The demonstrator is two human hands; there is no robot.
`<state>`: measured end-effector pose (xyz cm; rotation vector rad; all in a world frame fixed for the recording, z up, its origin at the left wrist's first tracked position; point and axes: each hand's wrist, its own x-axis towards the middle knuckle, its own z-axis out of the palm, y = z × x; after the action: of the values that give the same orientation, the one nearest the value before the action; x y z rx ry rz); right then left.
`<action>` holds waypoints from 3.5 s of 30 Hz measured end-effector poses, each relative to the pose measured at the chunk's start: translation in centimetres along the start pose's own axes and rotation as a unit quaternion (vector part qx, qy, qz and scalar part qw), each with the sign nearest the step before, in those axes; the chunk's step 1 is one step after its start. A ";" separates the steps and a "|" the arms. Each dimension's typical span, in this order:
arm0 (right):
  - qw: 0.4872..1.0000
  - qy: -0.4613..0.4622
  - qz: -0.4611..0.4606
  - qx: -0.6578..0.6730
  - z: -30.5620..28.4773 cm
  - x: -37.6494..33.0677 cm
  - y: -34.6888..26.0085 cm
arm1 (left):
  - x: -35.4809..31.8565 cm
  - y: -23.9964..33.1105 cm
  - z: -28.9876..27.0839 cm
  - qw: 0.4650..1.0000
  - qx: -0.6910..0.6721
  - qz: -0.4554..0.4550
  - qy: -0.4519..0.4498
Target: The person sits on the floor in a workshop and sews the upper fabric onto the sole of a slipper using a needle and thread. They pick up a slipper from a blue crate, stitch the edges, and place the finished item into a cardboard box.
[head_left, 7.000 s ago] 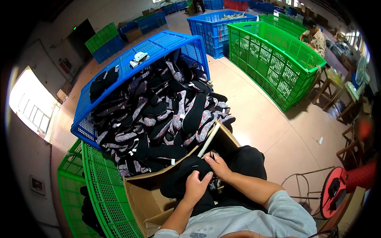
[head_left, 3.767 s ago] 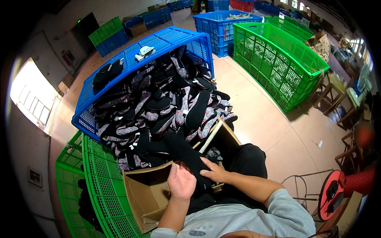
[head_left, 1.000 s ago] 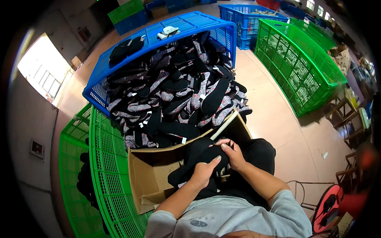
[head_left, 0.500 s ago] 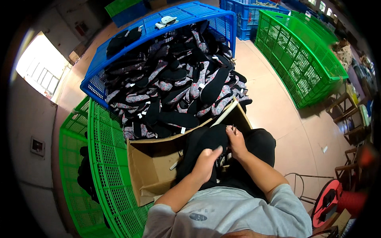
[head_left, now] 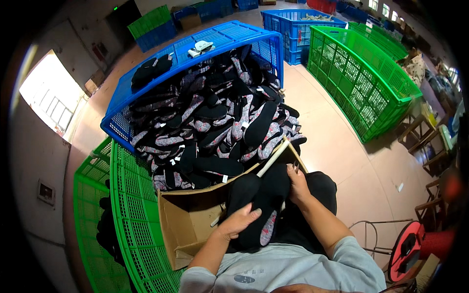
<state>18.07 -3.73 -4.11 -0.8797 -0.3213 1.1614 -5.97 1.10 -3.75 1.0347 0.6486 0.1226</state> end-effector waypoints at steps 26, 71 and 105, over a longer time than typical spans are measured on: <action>0.930 -0.218 0.027 -0.293 1.6 -1.5 0.4 | 4.4 6.0 2.3 0.894 -0.340 0.160 0.244; 0.928 -0.227 0.236 -0.180 1.4 -0.9 3.5 | 0.5 7.6 1.3 0.892 -0.095 0.390 0.208; 0.922 -0.142 -0.115 -0.342 2.8 -2.4 0.6 | -1.4 7.0 2.1 0.825 0.493 0.112 0.252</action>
<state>14.89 -4.56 -2.27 -1.2340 -1.0884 0.9568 -4.53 2.59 3.40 2.1297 1.1157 0.2875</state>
